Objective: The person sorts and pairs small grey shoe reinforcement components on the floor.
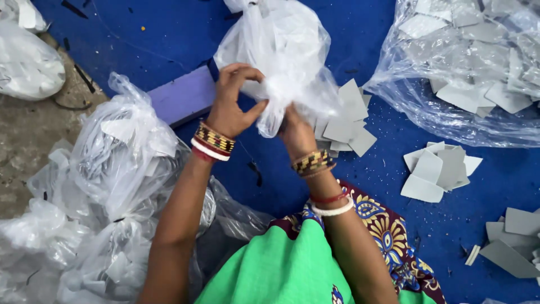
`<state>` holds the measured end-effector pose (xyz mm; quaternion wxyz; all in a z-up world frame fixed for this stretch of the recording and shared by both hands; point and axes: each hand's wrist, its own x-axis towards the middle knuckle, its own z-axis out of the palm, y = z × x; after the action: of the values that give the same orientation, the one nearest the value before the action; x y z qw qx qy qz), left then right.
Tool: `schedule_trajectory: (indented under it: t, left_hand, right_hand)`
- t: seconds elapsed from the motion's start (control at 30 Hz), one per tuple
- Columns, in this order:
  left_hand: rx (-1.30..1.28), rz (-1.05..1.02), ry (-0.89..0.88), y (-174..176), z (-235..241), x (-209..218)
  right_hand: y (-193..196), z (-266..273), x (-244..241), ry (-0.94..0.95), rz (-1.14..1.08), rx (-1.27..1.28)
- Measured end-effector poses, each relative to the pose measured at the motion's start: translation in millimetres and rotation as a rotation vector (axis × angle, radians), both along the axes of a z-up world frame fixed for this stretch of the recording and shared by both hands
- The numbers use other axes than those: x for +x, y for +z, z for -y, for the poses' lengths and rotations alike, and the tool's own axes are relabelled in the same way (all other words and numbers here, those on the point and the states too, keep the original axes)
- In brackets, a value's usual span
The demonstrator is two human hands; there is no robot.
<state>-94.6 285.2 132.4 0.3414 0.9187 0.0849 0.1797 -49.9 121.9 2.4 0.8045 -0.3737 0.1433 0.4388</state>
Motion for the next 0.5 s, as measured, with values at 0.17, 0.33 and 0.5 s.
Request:
schedule_trajectory:
  t: [0.17, 0.33, 0.5]
  left_hand:
    - [0.024, -0.157, -0.204, -17.2, 5.6, 14.1]
    - [-0.075, -0.157, -0.247, -8.6, 11.0, 15.1]
    - [-0.112, -0.157, -0.259, -5.3, 1.9, 12.7]
  right_hand:
    - [53.8, 56.0, 1.3, 0.821, 0.795, -0.842]
    - [142.2, 51.4, 31.9, 0.051, 1.591, -1.021]
    - [92.1, 22.8, 46.6, 0.351, 1.824, -0.902]
